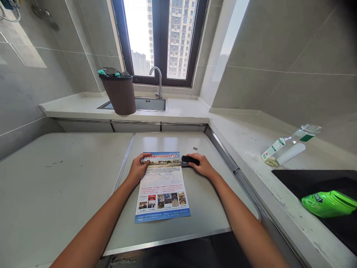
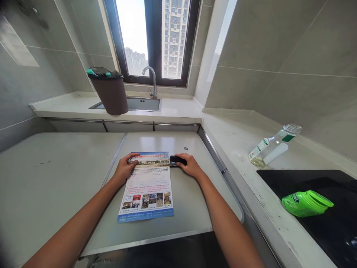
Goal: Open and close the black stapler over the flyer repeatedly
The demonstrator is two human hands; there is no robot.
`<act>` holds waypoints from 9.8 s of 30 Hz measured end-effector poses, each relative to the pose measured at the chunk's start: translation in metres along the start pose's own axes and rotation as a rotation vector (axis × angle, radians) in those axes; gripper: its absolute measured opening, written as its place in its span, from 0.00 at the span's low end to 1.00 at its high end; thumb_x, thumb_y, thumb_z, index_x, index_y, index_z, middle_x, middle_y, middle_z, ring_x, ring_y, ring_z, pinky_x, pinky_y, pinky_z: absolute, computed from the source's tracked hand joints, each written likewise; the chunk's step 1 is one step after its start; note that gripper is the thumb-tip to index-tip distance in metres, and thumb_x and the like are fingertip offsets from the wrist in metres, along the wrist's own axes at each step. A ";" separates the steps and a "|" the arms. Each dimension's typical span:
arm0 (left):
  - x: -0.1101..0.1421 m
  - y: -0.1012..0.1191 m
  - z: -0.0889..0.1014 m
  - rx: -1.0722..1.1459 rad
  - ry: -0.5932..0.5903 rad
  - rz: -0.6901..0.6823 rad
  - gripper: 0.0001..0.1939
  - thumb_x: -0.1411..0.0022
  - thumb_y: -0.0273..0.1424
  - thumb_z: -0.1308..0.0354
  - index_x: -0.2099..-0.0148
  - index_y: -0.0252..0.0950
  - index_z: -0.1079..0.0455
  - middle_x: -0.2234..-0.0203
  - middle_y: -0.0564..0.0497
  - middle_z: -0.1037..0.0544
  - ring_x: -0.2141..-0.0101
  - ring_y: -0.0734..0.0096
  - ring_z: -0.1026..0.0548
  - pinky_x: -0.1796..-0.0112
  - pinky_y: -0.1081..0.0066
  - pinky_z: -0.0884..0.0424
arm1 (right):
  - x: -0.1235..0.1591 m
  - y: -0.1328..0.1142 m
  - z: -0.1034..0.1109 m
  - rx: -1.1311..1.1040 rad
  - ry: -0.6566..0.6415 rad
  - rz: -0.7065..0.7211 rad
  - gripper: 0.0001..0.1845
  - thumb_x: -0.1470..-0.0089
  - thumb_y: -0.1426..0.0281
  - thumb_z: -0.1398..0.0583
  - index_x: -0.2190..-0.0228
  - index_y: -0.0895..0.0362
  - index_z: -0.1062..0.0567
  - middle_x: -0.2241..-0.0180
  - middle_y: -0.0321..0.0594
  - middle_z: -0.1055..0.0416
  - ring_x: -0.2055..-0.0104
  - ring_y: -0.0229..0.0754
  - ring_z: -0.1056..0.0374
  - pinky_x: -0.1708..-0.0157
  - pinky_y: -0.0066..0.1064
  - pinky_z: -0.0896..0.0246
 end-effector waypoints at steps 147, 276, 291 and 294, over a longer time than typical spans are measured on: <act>-0.013 0.005 0.100 0.857 0.114 -0.057 0.31 0.36 0.40 0.43 0.80 0.36 0.60 0.84 0.56 0.54 0.83 0.77 0.48 0.83 0.73 0.48 | 0.008 0.094 0.050 0.066 0.312 -0.387 0.27 0.45 0.47 0.44 0.74 0.57 0.22 0.79 0.38 0.31 0.75 0.41 0.38 0.73 0.30 0.47; -0.021 -0.004 0.101 1.124 0.094 -0.028 0.28 0.37 0.32 0.42 0.80 0.37 0.58 0.85 0.57 0.50 0.84 0.79 0.46 0.82 0.73 0.49 | -0.120 -0.112 -0.225 0.278 -0.140 -0.050 0.28 0.37 0.76 0.51 0.37 0.53 0.40 0.34 0.44 0.42 0.33 0.46 0.47 0.34 0.46 0.54; -0.022 -0.008 0.105 1.167 0.123 -0.040 0.27 0.38 0.30 0.42 0.79 0.37 0.58 0.86 0.57 0.50 0.84 0.78 0.46 0.83 0.72 0.50 | 0.001 0.079 0.034 0.794 0.134 -0.687 0.16 0.41 0.67 0.45 0.66 0.56 0.17 0.66 0.53 0.21 0.66 0.48 0.24 0.67 0.32 0.37; -0.022 -0.008 0.106 1.161 0.130 -0.040 0.27 0.38 0.31 0.42 0.79 0.37 0.58 0.86 0.57 0.50 0.84 0.78 0.47 0.83 0.72 0.50 | 0.024 0.094 0.056 0.799 0.131 -0.720 0.19 0.39 0.65 0.48 0.66 0.55 0.18 0.66 0.52 0.21 0.65 0.48 0.25 0.66 0.33 0.38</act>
Point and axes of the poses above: each hand's wrist, its own x-axis away from the middle knuckle, its own z-axis out of the back of the hand, y = z × x, the point moved 10 cm from there along -x, towards the middle knuckle
